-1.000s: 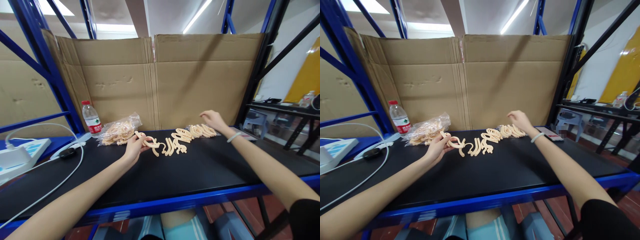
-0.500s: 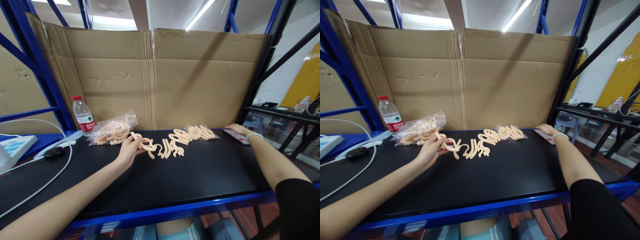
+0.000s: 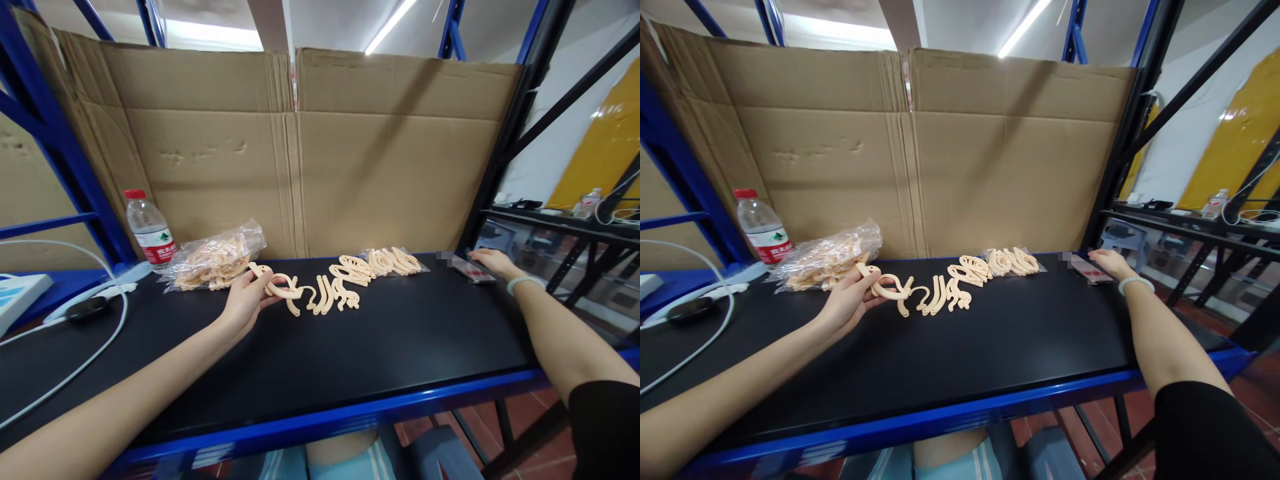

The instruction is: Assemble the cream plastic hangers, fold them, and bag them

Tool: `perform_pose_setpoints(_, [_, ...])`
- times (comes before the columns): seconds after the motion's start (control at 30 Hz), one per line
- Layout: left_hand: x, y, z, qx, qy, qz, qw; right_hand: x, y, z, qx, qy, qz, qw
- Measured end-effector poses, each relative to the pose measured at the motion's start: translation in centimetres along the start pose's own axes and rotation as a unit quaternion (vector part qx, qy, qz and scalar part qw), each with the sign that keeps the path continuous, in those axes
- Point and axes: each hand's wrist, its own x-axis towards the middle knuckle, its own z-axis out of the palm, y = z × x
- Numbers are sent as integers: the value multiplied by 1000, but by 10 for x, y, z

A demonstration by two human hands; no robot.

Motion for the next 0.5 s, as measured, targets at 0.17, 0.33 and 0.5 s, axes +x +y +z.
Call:
perform_pose_setpoints(0.17, [-2, 2, 2, -5, 4, -3, 1000, -9, 21, -4, 66, -13, 68, 995])
perform_pose_setpoints(0.33, [-2, 0, 1, -5, -4, 11, 1000, -12, 20, -4, 84, -31, 57, 994])
perform_pose_setpoints(0.5, [-1, -1, 0, -3, -9, 18, 1000, -19, 16, -5, 62, 7, 3, 998])
